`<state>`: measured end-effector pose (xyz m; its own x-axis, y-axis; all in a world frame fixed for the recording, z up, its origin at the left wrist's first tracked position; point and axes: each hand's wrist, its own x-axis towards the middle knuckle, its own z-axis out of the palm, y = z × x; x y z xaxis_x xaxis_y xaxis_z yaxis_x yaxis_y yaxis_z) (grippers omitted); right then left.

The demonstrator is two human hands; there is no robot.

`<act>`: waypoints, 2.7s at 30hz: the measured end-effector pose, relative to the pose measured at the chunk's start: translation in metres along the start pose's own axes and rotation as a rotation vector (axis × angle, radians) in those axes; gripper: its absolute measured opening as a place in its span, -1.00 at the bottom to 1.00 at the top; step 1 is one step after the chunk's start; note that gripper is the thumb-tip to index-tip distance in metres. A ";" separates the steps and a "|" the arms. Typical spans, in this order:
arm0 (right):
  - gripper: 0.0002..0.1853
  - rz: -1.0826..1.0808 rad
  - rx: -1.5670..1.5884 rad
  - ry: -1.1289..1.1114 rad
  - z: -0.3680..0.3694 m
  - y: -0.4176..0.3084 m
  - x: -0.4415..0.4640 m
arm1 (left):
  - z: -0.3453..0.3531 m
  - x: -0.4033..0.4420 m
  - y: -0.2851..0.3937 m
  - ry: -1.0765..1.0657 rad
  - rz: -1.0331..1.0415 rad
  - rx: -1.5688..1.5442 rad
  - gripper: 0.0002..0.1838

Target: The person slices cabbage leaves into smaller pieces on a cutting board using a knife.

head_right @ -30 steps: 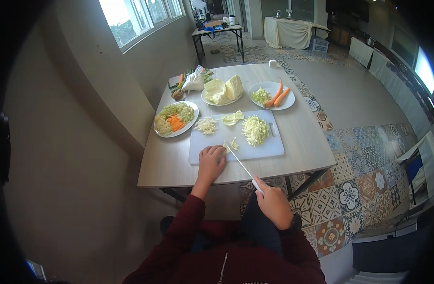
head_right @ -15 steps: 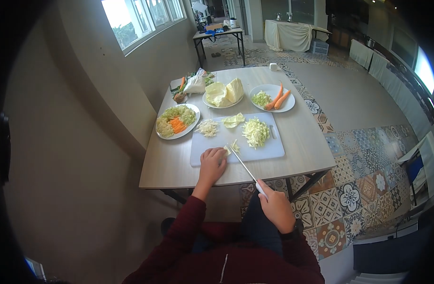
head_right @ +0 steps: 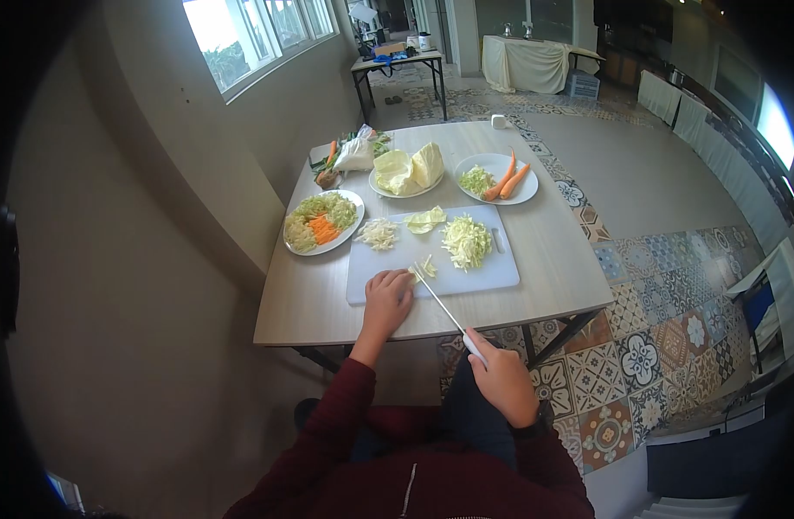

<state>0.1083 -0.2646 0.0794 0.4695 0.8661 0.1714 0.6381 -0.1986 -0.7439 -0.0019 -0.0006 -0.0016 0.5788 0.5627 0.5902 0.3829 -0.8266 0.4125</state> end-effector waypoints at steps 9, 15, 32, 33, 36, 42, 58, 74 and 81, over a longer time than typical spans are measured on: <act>-0.47 0.059 -0.109 -0.106 -0.001 -0.012 -0.002 | 0.000 0.000 0.000 -0.003 0.001 0.003 -0.69; -0.46 0.043 -0.199 -0.107 0.006 -0.017 -0.006 | 0.001 -0.001 -0.002 -0.001 -0.003 0.001 -0.69; -0.50 -0.060 -0.193 -0.048 0.040 -0.004 0.042 | 0.004 -0.002 -0.004 0.005 -0.006 0.017 -0.66; -0.49 -0.053 -0.190 -0.050 0.039 -0.005 0.038 | 0.003 -0.002 -0.004 0.009 -0.006 0.017 -0.67; -0.48 -0.018 -0.176 -0.069 0.030 -0.007 0.024 | 0.002 -0.002 -0.003 0.013 -0.013 0.012 -0.67; -0.47 0.027 -0.155 -0.112 0.007 -0.011 -0.002 | 0.001 -0.001 -0.003 0.007 -0.015 -0.007 -0.68; -0.46 0.070 -0.117 -0.105 0.006 -0.016 -0.002 | 0.000 0.000 -0.001 0.005 -0.023 -0.010 -0.71; -0.43 -0.021 -0.078 -0.105 0.012 -0.011 -0.006 | -0.001 -0.001 -0.003 -0.018 -0.025 -0.030 -0.66; -0.42 0.015 -0.026 -0.120 0.012 -0.013 -0.003 | 0.000 -0.002 -0.004 -0.014 -0.018 -0.023 -0.66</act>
<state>0.0909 -0.2590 0.0807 0.4035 0.9113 0.0812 0.6482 -0.2221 -0.7284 -0.0040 0.0014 -0.0046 0.5820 0.5769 0.5731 0.3767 -0.8159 0.4387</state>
